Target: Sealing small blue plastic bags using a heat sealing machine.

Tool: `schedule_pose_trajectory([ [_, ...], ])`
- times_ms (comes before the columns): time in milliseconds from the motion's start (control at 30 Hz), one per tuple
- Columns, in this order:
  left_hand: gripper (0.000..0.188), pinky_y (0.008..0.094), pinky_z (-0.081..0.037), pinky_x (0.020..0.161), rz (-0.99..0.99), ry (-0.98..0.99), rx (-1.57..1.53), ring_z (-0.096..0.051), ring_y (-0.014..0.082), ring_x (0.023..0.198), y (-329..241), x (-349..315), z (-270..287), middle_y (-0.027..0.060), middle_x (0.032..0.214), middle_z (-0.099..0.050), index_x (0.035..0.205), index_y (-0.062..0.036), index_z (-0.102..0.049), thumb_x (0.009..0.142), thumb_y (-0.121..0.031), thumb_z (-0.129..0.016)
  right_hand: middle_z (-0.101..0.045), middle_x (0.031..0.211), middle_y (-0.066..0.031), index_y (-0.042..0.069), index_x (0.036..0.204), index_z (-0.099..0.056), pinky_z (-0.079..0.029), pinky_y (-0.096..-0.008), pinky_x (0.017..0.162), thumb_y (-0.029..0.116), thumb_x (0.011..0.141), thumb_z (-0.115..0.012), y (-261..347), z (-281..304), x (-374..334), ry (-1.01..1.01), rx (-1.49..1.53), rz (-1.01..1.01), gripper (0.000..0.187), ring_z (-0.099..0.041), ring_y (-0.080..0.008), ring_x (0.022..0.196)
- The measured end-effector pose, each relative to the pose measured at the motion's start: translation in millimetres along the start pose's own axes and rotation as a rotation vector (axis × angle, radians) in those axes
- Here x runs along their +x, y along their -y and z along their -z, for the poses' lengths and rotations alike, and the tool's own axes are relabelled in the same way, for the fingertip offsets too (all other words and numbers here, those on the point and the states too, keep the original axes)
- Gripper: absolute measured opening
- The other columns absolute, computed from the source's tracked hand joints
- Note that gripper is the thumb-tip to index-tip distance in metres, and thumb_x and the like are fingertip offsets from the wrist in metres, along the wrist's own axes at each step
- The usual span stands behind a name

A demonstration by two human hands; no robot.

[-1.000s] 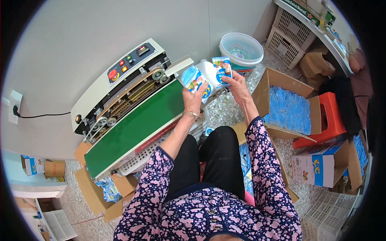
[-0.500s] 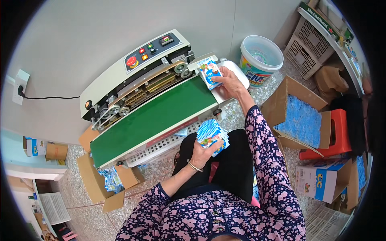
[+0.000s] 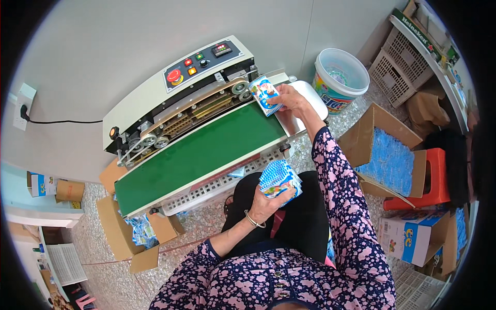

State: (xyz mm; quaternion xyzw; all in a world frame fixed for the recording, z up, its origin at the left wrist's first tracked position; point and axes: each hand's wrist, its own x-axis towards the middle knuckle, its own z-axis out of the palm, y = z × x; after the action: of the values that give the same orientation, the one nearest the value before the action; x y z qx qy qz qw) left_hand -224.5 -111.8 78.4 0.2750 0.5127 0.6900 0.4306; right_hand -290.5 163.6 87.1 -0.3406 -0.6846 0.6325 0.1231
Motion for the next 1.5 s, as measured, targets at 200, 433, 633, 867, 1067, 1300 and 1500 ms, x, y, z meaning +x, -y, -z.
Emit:
schedule_pose_trajectory([
  [200,0.029,0.0255,-0.049,0.076,-0.008,0.012,-0.002,-0.06,0.0096,0.083,-3,2,-1,0.0026,0.092,-0.064,0.1,-0.0023,-0.06,0.074,-0.003,-0.073,-0.062,0.092,-0.008,0.002,0.106,-0.056,-0.045,-0.032,0.063,0.016,0.067,-0.076,7,-1,16,0.132,-0.16,-0.075,0.046,-0.058,-0.0177,0.079],
  [433,0.029,0.0246,-0.048,0.074,-0.011,-0.043,-0.012,-0.059,0.0087,0.081,-8,-5,1,0.0013,0.091,-0.064,0.1,-0.0028,-0.06,0.074,-0.003,-0.073,-0.062,0.078,-0.0047,0.003,0.094,-0.059,-0.041,-0.0256,0.05,0.019,0.073,-0.074,-3,-67,8,0.088,-0.047,-0.033,0.031,-0.056,-0.0136,0.062],
  [633,0.029,0.0249,-0.049,0.074,0.031,-0.052,0.036,-0.059,0.0088,0.081,-4,-16,19,0.0011,0.091,-0.063,0.101,-0.0037,-0.059,0.075,-0.004,-0.072,-0.059,0.086,-0.0051,0.002,0.101,-0.054,-0.046,-0.0241,0.055,0.024,0.078,-0.072,9,-119,-31,0.174,0.201,-0.077,0.036,-0.056,-0.0123,0.069],
  [867,0.028,0.0263,-0.05,0.076,-0.014,-0.068,-0.074,-0.06,0.0096,0.082,-12,-7,48,0.0037,0.093,-0.064,0.101,-0.002,-0.059,0.075,-0.008,-0.07,-0.061,0.082,-0.001,0.001,0.097,-0.062,-0.046,-0.0233,0.062,0.027,0.087,-0.06,27,-26,-89,0.415,-0.149,0.23,0.028,-0.056,-0.0084,0.072],
  [1067,0.029,0.0277,-0.052,0.077,-0.14,-0.129,-0.304,-0.062,0.0131,0.086,-35,46,44,0.0031,0.095,-0.064,0.103,-0.004,-0.059,0.076,0.0,-0.068,-0.061,0.082,0.0005,0.001,0.101,-0.061,-0.043,-0.0209,0.062,0.031,0.085,-0.064,2,-18,-139,0.408,0.062,0.201,0.034,-0.054,-0.006,0.071],
  [1300,0.026,0.0256,-0.051,0.074,-0.104,-0.14,-0.349,-0.061,0.0107,0.084,-36,65,47,0.0018,0.094,-0.063,0.103,-0.0029,-0.058,0.08,-0.006,-0.069,-0.063,0.093,-0.0151,-0.005,0.111,-0.054,-0.047,-0.0332,0.068,0.03,0.073,-0.074,-9,-45,-149,0.075,-0.214,0.486,0.055,-0.059,-0.0228,0.078],
  [1500,0.032,0.0253,-0.048,0.079,-0.212,-0.068,-0.235,-0.06,0.0111,0.089,-37,70,49,0.0023,0.099,-0.062,0.109,-0.0027,-0.055,0.081,-0.009,-0.069,-0.064,0.096,-0.0114,-0.002,0.114,-0.058,-0.047,-0.0298,0.069,0.027,0.075,-0.072,-12,-45,-143,0.072,-0.217,0.463,0.05,-0.059,-0.0173,0.079],
])
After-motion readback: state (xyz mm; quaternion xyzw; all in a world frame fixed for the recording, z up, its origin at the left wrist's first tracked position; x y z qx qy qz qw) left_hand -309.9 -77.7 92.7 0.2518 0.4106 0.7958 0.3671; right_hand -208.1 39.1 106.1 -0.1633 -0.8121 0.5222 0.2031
